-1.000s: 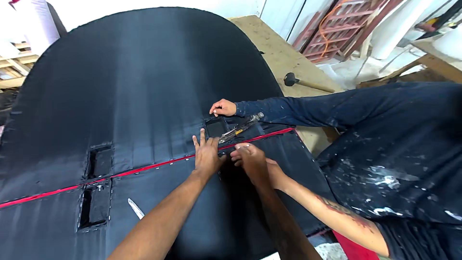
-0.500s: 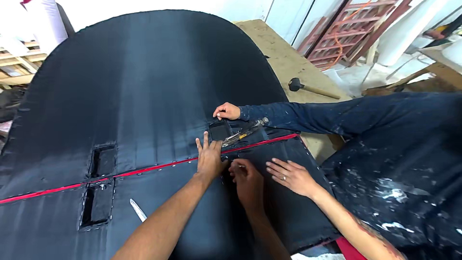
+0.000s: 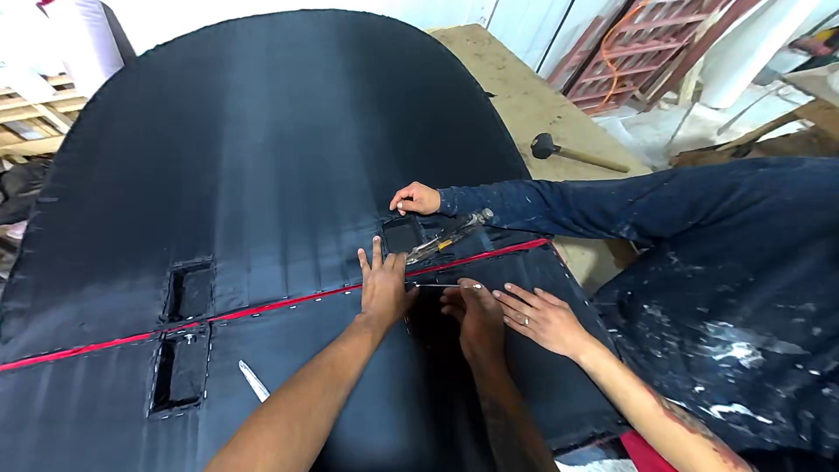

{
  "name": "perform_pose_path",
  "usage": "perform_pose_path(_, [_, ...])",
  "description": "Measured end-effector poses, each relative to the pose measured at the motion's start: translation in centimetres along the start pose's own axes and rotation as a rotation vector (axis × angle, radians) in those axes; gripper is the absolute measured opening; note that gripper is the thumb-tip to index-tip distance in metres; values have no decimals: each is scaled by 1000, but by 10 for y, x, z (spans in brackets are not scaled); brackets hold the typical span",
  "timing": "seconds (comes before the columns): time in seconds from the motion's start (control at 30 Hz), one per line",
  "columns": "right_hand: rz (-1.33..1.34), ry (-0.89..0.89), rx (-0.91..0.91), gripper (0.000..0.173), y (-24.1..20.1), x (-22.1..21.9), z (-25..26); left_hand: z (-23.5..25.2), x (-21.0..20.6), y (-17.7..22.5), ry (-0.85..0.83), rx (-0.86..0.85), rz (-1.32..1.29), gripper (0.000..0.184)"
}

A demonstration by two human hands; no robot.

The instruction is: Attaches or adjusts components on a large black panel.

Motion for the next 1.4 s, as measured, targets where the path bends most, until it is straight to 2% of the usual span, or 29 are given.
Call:
perform_pose_path(0.1, [-50, -26, -115, 33, 3, -12, -3, -1, 0, 1, -16, 10, -4, 70])
perform_pose_path(0.23, [-136, -113, -63, 31, -7, -16, -8, 0, 2, 1, -26, 8, -4, 73])
perform_pose_path(0.33, [-439, -173, 117, 29, -41, -45, -36, 1, 1, 2, -23, 8, -28, 70])
perform_pose_path(0.4, [-649, -127, 309, 23, -68, -80, -67, 0, 1, 1, -23, -1, -20, 67])
perform_pose_path(0.47, [-757, -135, 396, 22, -76, -108, -85, -2, 0, 0, -18, -24, -6, 57])
perform_pose_path(0.57, [-850, -185, 287, 27, -86, -137, -92, -1, -6, -3, 13, -29, 30, 45])
perform_pose_path(0.63, [-839, -191, 221, 25, -87, -136, -84, -1, -4, -2, 4, -23, 42, 45])
perform_pose_path(0.7, [-668, -153, 113, 22, -95, -114, -70, -2, -1, 1, -24, -6, 18, 56])
perform_pose_path(0.8, [-223, 6, -243, 26, -113, -79, -58, 0, 1, 2, -16, 16, -1, 68])
perform_pose_path(0.9, [-130, 14, -331, 28, -117, -76, -57, 1, 3, 2, -35, 19, -1, 69])
perform_pose_path(1.03, [-241, -86, -256, 27, -109, -81, -55, 1, 5, -1, -48, 24, -7, 77])
perform_pose_path(1.2, [-675, -141, 97, 26, -106, -109, -81, 1, 5, 0, -52, 11, -37, 67])
perform_pose_path(1.3, [-717, -86, 192, 22, -102, -116, -91, 0, 7, 1, -79, 4, -36, 67])
perform_pose_path(1.4, [-672, -58, 165, 22, -105, -111, -91, 1, 9, 1, -97, 1, -56, 75])
Point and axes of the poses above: each hand's wrist, its own z-axis towards the middle knuckle, its own x-axis out of the back of the hand, y = z × x, the point moved 7 cm from there along z, towards the middle knuckle, and after that the axes turned 6 degrees about -z, right-handed, at the moved point
